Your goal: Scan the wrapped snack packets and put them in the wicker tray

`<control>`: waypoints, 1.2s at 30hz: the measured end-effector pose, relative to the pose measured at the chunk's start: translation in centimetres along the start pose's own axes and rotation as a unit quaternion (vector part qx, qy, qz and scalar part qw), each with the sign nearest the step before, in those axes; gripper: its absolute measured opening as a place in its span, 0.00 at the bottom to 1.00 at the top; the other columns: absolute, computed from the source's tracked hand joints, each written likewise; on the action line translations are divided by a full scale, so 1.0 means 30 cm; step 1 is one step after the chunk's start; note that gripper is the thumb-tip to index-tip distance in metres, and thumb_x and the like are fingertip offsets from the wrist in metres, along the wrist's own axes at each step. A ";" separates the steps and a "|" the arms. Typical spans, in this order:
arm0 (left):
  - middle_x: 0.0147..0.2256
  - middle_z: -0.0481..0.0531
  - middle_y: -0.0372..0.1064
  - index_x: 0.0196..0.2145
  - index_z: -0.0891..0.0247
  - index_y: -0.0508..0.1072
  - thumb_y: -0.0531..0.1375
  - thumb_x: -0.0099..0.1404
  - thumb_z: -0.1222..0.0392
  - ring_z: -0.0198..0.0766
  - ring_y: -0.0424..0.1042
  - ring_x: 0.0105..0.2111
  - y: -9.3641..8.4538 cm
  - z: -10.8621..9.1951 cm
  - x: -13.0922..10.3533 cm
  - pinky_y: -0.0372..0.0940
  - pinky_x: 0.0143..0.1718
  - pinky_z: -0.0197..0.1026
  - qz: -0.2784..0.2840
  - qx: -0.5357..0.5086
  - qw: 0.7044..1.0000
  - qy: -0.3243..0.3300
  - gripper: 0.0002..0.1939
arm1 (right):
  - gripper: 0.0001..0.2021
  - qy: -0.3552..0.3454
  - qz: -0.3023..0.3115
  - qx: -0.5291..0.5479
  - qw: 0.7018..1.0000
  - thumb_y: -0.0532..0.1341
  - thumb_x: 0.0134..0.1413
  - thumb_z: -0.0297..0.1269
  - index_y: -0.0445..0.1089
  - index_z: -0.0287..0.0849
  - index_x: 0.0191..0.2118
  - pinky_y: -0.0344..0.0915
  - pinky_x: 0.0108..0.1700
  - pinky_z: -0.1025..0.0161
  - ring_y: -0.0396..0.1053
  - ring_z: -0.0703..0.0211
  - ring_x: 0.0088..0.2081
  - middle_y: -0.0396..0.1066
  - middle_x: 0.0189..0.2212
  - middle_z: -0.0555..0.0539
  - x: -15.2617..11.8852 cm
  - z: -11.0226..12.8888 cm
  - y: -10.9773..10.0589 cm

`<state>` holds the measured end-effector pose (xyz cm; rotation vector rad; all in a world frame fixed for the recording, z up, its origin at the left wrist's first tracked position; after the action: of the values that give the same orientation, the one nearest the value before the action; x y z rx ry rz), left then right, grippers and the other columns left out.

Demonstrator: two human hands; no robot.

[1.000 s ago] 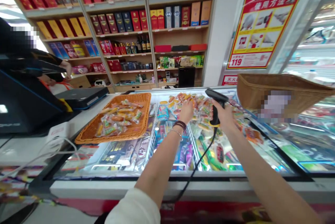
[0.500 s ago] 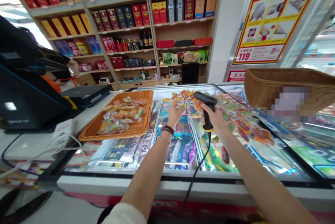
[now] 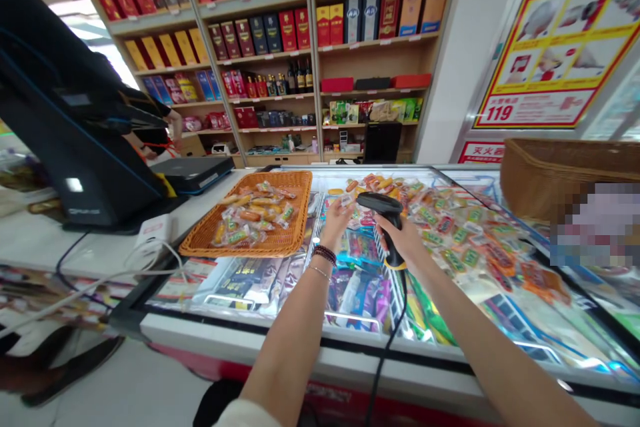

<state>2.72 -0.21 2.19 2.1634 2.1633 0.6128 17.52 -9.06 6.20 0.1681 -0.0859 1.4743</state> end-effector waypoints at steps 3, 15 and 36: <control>0.39 0.56 0.79 0.48 0.61 0.75 0.75 0.49 0.54 0.42 0.78 0.38 -0.003 0.004 -0.007 0.73 0.37 0.41 0.007 -0.007 1.000 -0.008 0.29 | 0.25 0.005 0.013 -0.025 1.000 0.71 0.41 0.60 0.62 0.46 0.25 0.56 0.14 0.66 0.60 0.66 0.12 0.64 0.15 0.55 -0.015 -0.004 -0.014; 0.33 0.52 0.76 0.48 0.63 0.74 0.76 0.44 0.57 0.36 0.75 0.27 -0.025 -0.006 0.002 0.67 0.25 0.34 -0.012 -0.002 1.000 -0.029 0.33 | 0.19 -0.041 -0.004 -0.231 0.972 0.63 0.53 0.55 0.63 0.47 0.22 0.60 0.20 0.62 0.61 0.60 0.12 0.64 0.09 0.51 -0.053 0.019 -0.018; 0.36 0.54 0.79 0.47 0.62 0.75 0.74 0.45 0.58 0.34 0.73 0.27 -0.033 -0.006 0.001 0.65 0.25 0.34 -0.027 -0.011 0.999 -0.019 0.30 | 0.18 -0.051 -0.011 -0.256 0.965 0.63 0.53 0.52 0.64 0.48 0.20 0.59 0.21 0.62 0.62 0.58 0.12 0.64 0.09 0.51 -0.068 0.044 -0.032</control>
<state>1.71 -0.19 2.08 2.0819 2.1768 0.5839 18.33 -11.35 7.12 -0.1747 -0.5411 1.3750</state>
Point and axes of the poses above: each hand's wrist, its own x-axis towards the middle knuckle, its own y-axis out of the palm, z = x × y, the point moved 1 cm from there along x, towards the middle knuckle
